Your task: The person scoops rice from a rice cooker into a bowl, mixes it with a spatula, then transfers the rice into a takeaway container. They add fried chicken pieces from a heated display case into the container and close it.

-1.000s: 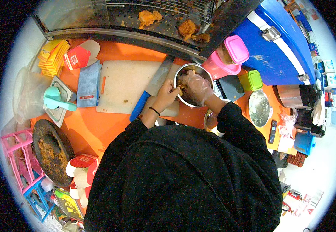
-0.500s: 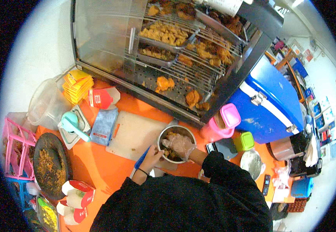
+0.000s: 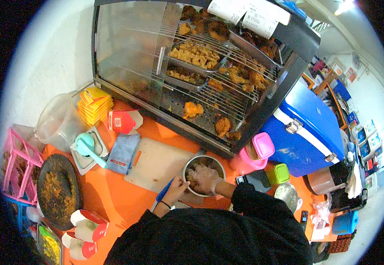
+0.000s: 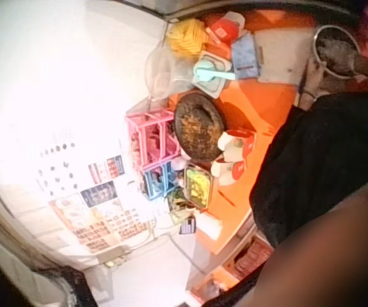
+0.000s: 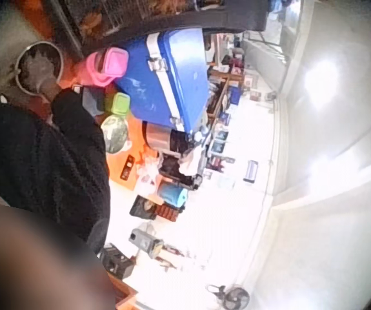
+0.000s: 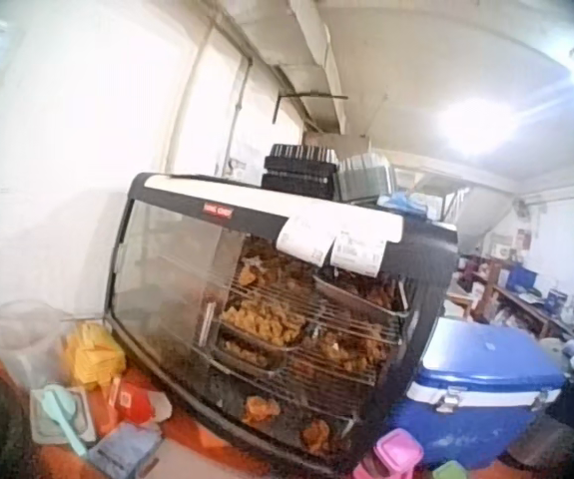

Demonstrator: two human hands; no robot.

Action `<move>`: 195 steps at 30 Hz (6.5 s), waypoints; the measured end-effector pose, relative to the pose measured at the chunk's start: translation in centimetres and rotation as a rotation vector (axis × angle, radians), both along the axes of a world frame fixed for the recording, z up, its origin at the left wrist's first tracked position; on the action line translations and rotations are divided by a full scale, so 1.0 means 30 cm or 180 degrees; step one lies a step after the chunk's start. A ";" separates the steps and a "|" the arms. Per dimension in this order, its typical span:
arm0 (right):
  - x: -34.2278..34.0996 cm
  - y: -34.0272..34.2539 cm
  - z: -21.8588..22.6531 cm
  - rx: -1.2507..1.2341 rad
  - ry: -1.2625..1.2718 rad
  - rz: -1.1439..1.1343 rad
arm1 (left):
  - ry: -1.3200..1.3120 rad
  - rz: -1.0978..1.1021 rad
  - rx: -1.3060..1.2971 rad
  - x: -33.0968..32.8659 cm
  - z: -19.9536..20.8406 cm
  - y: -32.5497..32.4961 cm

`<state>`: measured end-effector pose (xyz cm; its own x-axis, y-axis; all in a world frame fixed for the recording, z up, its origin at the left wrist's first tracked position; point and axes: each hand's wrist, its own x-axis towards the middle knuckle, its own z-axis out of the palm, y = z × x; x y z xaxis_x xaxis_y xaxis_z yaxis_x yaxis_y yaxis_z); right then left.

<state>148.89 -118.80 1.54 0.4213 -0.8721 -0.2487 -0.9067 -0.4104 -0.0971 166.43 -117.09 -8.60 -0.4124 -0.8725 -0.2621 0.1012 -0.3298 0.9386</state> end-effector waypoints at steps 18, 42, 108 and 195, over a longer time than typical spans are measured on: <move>-0.061 -0.046 -0.172 0.0256 -0.0069 0.0243 | 0.0401 0.0017 -0.0068 -0.022 -0.044 -0.027; -0.126 -0.166 -0.031 0.0805 -0.0435 0.0944 | -0.0629 -0.0522 0.0818 -0.054 0.087 -0.050; 1.972 0.541 0.458 0.1037 -0.1526 0.2843 | -0.0590 0.3796 -0.0480 1.516 0.694 1.094; 1.773 0.502 0.235 -0.0027 -0.0434 0.4753 | 0.0596 0.4765 -0.0436 1.616 0.386 1.320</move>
<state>202.08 -103.74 8.59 0.9198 0.3694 -0.1325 0.3521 -0.9259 -0.1371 214.92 -77.48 2.98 0.8335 -0.5178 -0.1925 0.3720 0.2685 0.8886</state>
